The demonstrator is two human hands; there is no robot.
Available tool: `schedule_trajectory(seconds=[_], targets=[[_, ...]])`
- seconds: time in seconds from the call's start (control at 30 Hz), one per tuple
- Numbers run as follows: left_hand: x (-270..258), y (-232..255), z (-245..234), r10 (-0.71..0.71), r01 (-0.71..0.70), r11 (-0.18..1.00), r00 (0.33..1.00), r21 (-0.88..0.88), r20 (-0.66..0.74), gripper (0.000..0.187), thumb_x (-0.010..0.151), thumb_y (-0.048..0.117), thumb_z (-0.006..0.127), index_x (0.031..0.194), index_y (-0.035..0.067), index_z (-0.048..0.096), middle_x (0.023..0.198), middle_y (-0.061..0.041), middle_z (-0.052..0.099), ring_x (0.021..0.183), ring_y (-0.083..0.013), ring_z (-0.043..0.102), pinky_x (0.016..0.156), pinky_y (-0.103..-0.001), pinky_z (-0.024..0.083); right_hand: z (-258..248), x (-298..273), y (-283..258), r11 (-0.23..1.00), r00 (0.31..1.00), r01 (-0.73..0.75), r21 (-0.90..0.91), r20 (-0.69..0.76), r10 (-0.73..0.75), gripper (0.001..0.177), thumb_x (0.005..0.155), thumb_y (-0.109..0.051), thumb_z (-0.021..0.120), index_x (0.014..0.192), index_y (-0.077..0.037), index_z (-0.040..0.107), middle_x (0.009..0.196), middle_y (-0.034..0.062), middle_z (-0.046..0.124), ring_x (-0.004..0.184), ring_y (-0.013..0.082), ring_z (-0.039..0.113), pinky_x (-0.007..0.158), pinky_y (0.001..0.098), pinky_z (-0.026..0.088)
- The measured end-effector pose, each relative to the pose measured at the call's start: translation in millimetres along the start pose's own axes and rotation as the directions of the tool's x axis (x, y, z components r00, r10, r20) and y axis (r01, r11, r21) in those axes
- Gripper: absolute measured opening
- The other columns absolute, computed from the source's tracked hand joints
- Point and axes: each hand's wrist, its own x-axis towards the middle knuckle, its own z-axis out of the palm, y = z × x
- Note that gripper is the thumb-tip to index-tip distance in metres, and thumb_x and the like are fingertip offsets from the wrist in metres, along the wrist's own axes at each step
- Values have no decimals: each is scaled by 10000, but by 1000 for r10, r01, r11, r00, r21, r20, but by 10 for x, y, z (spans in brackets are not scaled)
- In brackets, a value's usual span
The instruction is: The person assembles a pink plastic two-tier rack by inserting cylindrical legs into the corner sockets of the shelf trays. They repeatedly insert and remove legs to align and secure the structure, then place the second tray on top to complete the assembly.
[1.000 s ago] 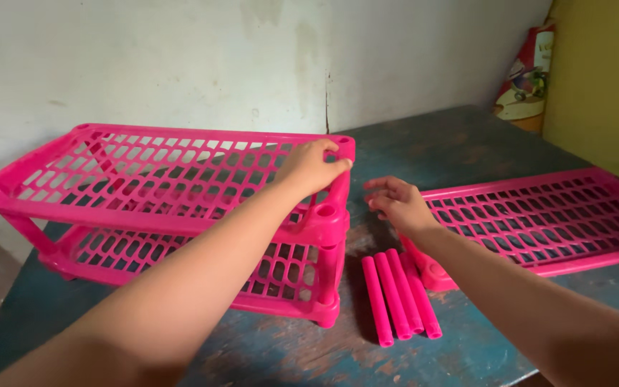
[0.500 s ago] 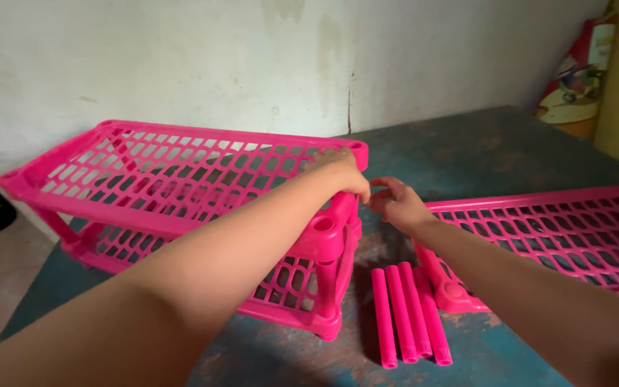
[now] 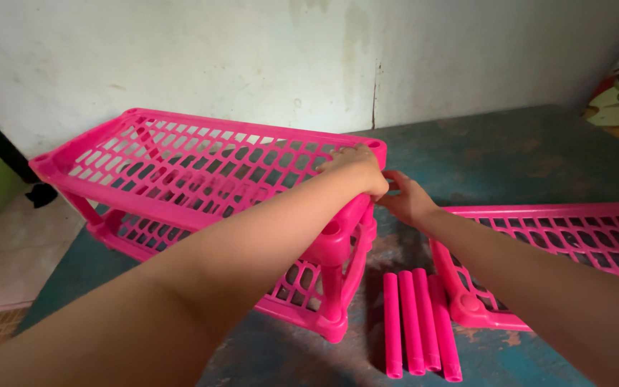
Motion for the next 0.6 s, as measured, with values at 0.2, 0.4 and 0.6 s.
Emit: schedule_trajectory(seconds=[0.2, 0.4, 0.6], targets=[[-106, 11, -82, 52, -54, 994, 998, 92, 18, 1144, 655, 245, 944, 1565, 20, 287, 1559, -236, 428, 1482, -442, 358, 1074, -682, 411, -12, 79, -3, 999, 998, -36, 3, 45, 36, 629, 828, -105, 724, 1427, -77, 533, 1231, 94, 733, 898, 184, 686, 685, 337, 541], [-217, -90, -151, 127, -126, 988, 992, 94, -13, 909, 634, 285, 908, 1425, 27, 543, 1385, -173, 655, 1309, -417, 603, 996, -615, 507, -7, 180, 46, 997, 997, -54, 47, 52, 52, 581, 865, -115, 695, 1421, -88, 528, 1251, 97, 712, 967, 181, 702, 725, 321, 545], [-270, -130, -186, 139, -133, 988, 987, 81, -75, 946, 613, 304, 950, 1409, 30, 517, 1376, -167, 606, 1291, -413, 571, 959, -615, 515, -17, 425, 84, 994, 999, 53, -99, -3, -54, 463, 917, -166, 690, 1361, -70, 602, 1218, 99, 738, 1041, 173, 708, 854, 340, 572]])
